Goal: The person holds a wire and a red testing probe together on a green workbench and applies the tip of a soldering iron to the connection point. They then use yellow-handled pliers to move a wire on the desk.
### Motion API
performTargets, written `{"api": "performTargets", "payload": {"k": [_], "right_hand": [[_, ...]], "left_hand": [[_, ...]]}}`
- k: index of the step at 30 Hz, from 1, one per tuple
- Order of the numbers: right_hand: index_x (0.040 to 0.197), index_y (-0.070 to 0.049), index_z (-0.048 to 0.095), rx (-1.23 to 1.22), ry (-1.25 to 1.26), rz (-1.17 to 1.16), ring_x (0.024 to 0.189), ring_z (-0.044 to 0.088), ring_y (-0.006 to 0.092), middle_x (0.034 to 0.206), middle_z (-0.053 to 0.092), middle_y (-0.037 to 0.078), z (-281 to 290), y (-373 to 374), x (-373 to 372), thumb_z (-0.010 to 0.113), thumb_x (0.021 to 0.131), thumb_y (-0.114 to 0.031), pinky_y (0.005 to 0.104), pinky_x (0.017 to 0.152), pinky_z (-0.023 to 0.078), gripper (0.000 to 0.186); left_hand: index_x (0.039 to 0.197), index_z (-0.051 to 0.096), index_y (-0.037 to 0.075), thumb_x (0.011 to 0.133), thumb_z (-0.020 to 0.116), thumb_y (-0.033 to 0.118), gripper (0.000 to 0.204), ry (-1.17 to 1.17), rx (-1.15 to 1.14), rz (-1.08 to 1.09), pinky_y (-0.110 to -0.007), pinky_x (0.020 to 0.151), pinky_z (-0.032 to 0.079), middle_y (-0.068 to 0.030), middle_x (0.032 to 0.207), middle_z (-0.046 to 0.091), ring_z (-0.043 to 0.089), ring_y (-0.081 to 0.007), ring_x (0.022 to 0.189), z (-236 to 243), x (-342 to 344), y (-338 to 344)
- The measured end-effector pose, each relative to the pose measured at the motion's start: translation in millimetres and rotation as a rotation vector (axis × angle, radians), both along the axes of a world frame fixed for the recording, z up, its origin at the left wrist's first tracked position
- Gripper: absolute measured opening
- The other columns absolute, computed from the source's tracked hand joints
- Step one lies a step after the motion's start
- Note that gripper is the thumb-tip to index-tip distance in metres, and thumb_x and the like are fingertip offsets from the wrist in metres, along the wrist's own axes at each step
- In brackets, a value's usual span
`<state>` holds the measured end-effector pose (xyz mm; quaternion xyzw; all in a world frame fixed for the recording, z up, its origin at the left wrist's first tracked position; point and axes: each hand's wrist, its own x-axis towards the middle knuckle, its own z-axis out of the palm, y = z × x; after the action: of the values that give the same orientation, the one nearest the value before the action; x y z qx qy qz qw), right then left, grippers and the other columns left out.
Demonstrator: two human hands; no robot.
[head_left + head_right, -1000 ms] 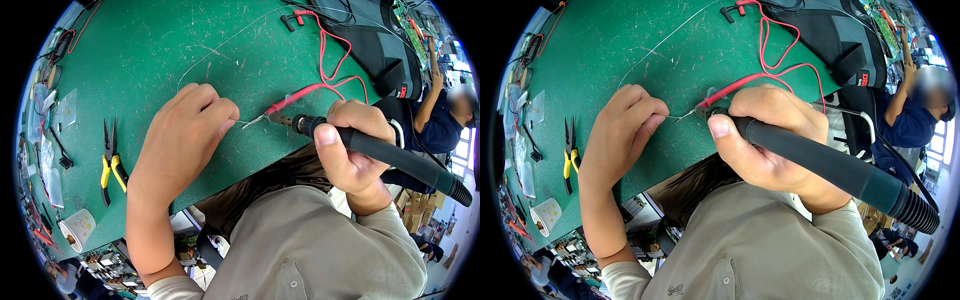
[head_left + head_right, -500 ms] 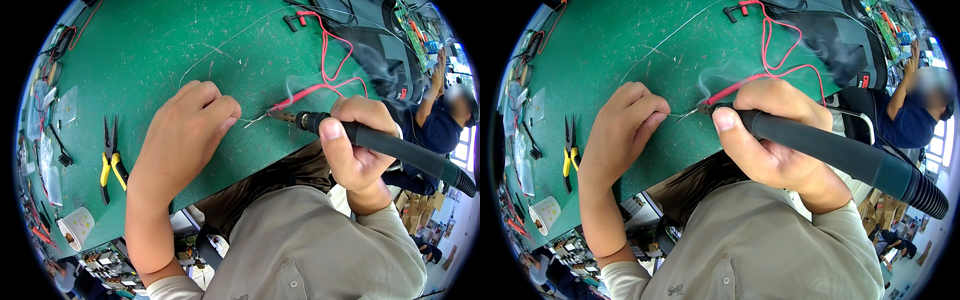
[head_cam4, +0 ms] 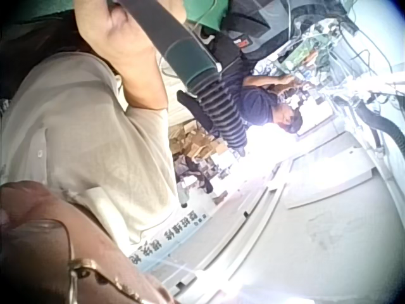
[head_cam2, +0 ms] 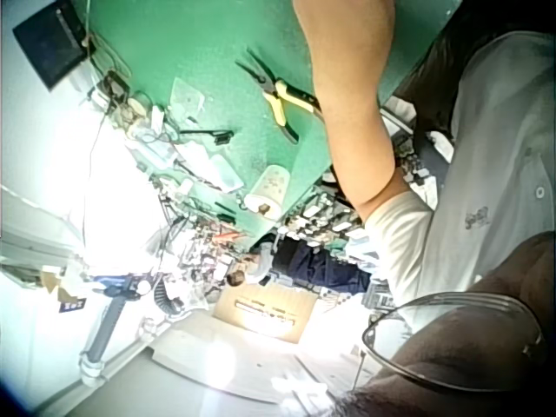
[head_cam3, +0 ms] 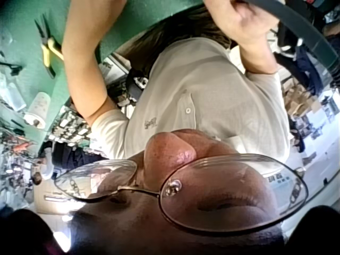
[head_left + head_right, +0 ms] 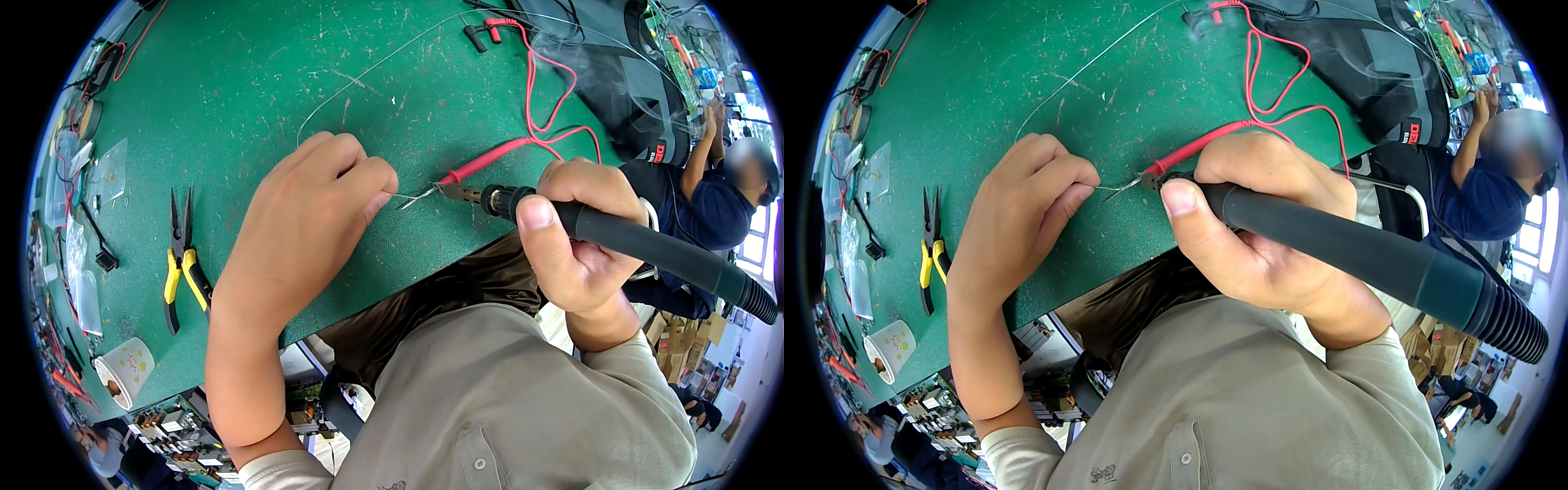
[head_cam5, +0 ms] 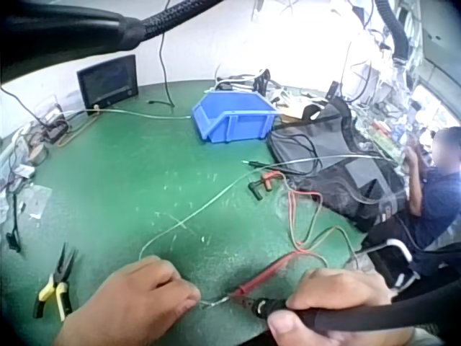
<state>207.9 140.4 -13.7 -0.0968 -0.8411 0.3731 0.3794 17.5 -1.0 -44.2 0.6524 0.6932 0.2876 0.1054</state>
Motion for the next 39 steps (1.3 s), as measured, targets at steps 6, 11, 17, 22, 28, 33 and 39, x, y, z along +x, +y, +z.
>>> {"api": "performTargets", "payload": {"k": [6,11,17,22,28,33,39], "right_hand": [[0.081,-0.001,0.059,0.008,0.004,-0.003,0.049,0.049,0.0099,0.067,0.057,0.004,-2,1,1,0.075,0.079,0.000,0.0244,0.041,0.037,0.016],[0.081,-0.001,0.058,0.010,0.004,-0.002,0.049,0.049,0.0101,0.066,0.057,0.004,-3,1,1,0.075,0.079,-0.001,0.0244,0.042,0.037,0.017],[0.081,-0.001,0.058,-0.022,-0.013,-0.004,0.051,0.050,0.0103,0.067,0.057,0.004,-1,0,3,0.075,0.079,-0.001,0.0246,0.043,0.038,0.017],[0.082,-0.001,0.058,-0.036,0.077,-0.029,0.052,0.050,0.0102,0.068,0.058,0.004,1,3,4,0.075,0.079,-0.005,0.0252,0.045,0.039,0.018],[0.085,-0.001,0.058,-0.023,0.191,-0.028,0.053,0.048,0.0098,0.070,0.059,0.006,-4,13,3,0.073,0.079,-0.003,0.0237,0.047,0.037,0.017],[0.090,0.002,0.057,-0.159,0.257,-0.103,0.057,0.047,0.0043,0.077,0.058,0.004,-14,17,2,0.068,0.085,-0.003,0.0199,0.049,0.036,0.013],[0.103,0.002,0.053,-0.440,0.288,-0.047,0.056,0.052,0.0061,0.075,0.059,0.006,-39,31,-3,0.063,0.091,-0.001,0.0194,0.048,0.040,0.015]], "left_hand": [[0.090,0.061,0.006,0.081,0.067,0.005,0.010,-0.007,0.009,-0.003,-0.039,0.067,0.045,-0.0095,0.083,0.053,0.054,-0.0293,0.080,-1,1,1],[0.090,0.061,0.006,0.081,0.067,0.005,0.011,-0.008,0.010,-0.005,-0.039,0.067,0.045,-0.0094,0.083,0.053,0.054,-0.0293,0.080,-1,1,1],[0.090,0.061,0.006,0.081,0.067,0.005,0.011,-0.006,0.016,-0.006,-0.039,0.067,0.045,-0.0094,0.083,0.053,0.055,-0.0294,0.080,-3,1,2],[0.090,0.061,0.007,0.081,0.067,0.005,0.012,-0.003,0.009,-0.007,-0.039,0.068,0.046,-0.0093,0.084,0.053,0.055,-0.0294,0.080,-2,1,2],[0.090,0.061,0.007,0.081,0.067,0.004,0.011,-0.015,0.010,-0.003,-0.039,0.068,0.046,-0.0094,0.083,0.053,0.055,-0.0293,0.081,-3,1,2],[0.090,0.061,0.006,0.081,0.067,0.004,0.010,-0.018,0.002,0.009,-0.039,0.068,0.045,-0.0094,0.083,0.053,0.054,-0.0294,0.080,-2,2,2],[0.090,0.061,0.005,0.081,0.067,0.004,0.010,-0.052,-0.003,0.014,-0.039,0.069,0.045,-0.0097,0.083,0.053,0.054,-0.0296,0.080,1,3,3]]}}
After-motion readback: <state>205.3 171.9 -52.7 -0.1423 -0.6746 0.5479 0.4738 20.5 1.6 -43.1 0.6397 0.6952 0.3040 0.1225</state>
